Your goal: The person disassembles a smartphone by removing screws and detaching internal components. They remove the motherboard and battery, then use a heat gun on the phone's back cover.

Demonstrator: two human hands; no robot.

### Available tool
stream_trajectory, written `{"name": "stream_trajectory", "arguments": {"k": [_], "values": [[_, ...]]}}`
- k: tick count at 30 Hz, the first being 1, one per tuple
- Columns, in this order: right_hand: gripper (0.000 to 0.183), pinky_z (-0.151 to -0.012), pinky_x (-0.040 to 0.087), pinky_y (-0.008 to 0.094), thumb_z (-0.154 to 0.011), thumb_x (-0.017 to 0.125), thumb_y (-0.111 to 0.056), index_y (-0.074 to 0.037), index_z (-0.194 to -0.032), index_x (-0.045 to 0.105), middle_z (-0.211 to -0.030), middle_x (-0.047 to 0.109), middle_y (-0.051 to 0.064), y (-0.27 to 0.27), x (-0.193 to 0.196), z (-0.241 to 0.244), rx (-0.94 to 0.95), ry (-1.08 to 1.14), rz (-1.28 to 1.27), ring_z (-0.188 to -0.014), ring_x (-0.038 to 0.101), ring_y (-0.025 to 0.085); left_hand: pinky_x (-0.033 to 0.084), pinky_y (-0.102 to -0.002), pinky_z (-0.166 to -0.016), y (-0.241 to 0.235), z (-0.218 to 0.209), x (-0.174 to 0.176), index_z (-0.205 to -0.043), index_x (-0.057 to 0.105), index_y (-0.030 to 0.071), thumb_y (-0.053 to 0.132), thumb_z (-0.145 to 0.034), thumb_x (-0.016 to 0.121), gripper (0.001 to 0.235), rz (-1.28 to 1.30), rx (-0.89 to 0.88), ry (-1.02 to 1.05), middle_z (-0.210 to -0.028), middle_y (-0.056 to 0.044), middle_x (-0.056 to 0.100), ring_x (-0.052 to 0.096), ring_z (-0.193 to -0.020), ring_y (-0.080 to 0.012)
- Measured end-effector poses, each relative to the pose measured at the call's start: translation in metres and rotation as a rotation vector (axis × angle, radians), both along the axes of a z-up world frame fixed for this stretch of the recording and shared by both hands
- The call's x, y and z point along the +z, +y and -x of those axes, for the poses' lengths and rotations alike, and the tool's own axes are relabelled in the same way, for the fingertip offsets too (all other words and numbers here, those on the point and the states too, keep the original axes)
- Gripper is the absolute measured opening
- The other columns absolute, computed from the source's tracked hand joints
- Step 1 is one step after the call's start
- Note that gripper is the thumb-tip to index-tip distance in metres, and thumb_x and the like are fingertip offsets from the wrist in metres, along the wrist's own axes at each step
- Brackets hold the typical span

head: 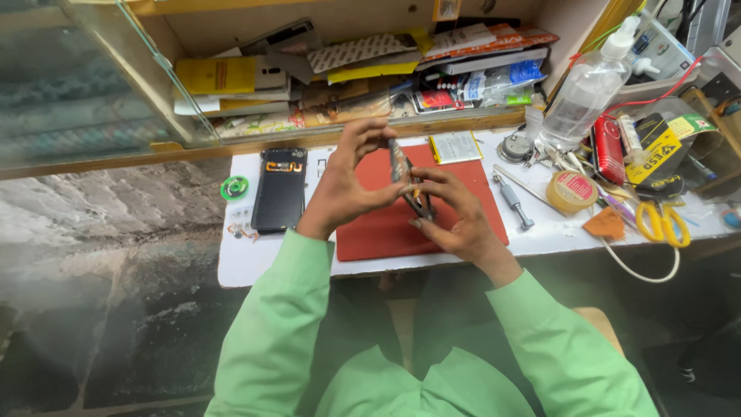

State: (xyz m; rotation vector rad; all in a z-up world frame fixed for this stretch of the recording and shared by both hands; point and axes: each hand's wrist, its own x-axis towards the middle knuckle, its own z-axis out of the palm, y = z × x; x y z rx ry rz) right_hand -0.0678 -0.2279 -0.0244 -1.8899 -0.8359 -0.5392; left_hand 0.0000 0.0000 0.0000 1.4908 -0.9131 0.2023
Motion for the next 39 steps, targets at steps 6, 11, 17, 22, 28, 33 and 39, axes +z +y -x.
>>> {"name": "stream_trajectory", "arguments": {"k": [6, 11, 17, 22, 28, 33, 39], "values": [[0.023, -0.106, 0.053, 0.037, -0.092, 0.076, 0.006, -0.007, -0.104, 0.061, -0.13, 0.069, 0.012, -0.012, -0.032, -0.015, 0.003, 0.041, -0.314, -0.123, 0.066, 0.024, 0.043, -0.04, -0.125, -0.044, -0.032, -0.003, -0.149, 0.047, 0.007, 0.013, -0.087, 0.088, 0.075, 0.195, -0.159, 0.139, -0.147, -0.012, 0.057, 0.054, -0.14, -0.0221], [0.02, -0.089, 0.059, 0.032, -0.092, 0.075, 0.005, -0.003, -0.11, 0.071, -0.106, 0.075, 0.007, -0.006, -0.042, -0.019, -0.241, 0.046, -0.274, -0.101, 0.074, 0.018, 0.053, -0.045, -0.112, -0.057, -0.048, -0.035, -0.152, 0.05, 0.005, 0.032, -0.094, 0.079, 0.07, 0.451, -0.332, 0.33, -0.146, -0.018, 0.061, 0.062, -0.135, -0.0289], [0.03, -0.082, 0.054, 0.034, -0.087, 0.069, 0.007, -0.006, -0.113, 0.074, -0.099, 0.069, 0.009, 0.0, -0.028, -0.017, -0.311, -0.168, 0.013, -0.095, 0.067, 0.026, 0.054, -0.043, -0.112, -0.047, -0.053, -0.05, -0.154, 0.047, 0.008, 0.04, -0.094, 0.078, 0.075, 0.494, -0.345, 0.374, -0.146, -0.021, 0.06, 0.062, -0.134, -0.032], [0.028, -0.091, 0.057, 0.034, -0.089, 0.072, -0.003, -0.007, -0.117, 0.073, -0.119, 0.061, 0.012, 0.004, -0.022, -0.015, -0.234, -0.036, -0.029, -0.111, 0.065, 0.026, 0.056, -0.044, -0.108, -0.041, -0.05, -0.049, -0.154, 0.047, 0.008, 0.04, -0.093, 0.079, 0.076, 0.492, -0.319, 0.384, -0.144, -0.021, 0.061, 0.063, -0.132, -0.0317], [0.046, -0.104, 0.053, 0.038, -0.08, 0.086, -0.017, -0.006, -0.121, 0.068, -0.139, 0.056, 0.015, 0.002, -0.021, -0.019, -0.114, 0.061, -0.052, -0.129, 0.059, 0.028, 0.058, -0.045, -0.106, -0.042, -0.052, -0.049, -0.152, 0.048, 0.008, 0.04, -0.092, 0.08, 0.075, 0.506, -0.293, 0.378, -0.14, -0.02, 0.063, 0.065, -0.129, -0.0312], [0.045, -0.111, 0.052, 0.04, -0.081, 0.087, -0.019, -0.006, -0.12, 0.07, -0.147, 0.047, 0.017, -0.001, -0.029, -0.025, -0.088, 0.144, -0.114, -0.137, 0.055, 0.029, 0.057, -0.043, -0.107, -0.042, -0.056, -0.052, -0.15, 0.049, 0.008, 0.04, -0.092, 0.081, 0.073, 0.502, -0.273, 0.386, -0.138, -0.019, 0.065, 0.066, -0.128, -0.0309], [0.043, -0.112, 0.053, 0.04, -0.083, 0.086, -0.017, -0.006, -0.121, 0.07, -0.148, 0.049, 0.014, -0.004, -0.034, -0.029, -0.034, 0.255, -0.18, -0.138, 0.055, 0.027, 0.059, -0.044, -0.104, -0.043, -0.058, -0.054, -0.15, 0.05, 0.009, 0.039, -0.093, 0.081, 0.072, 0.507, -0.254, 0.394, -0.137, -0.019, 0.066, 0.067, -0.126, -0.031]]}}
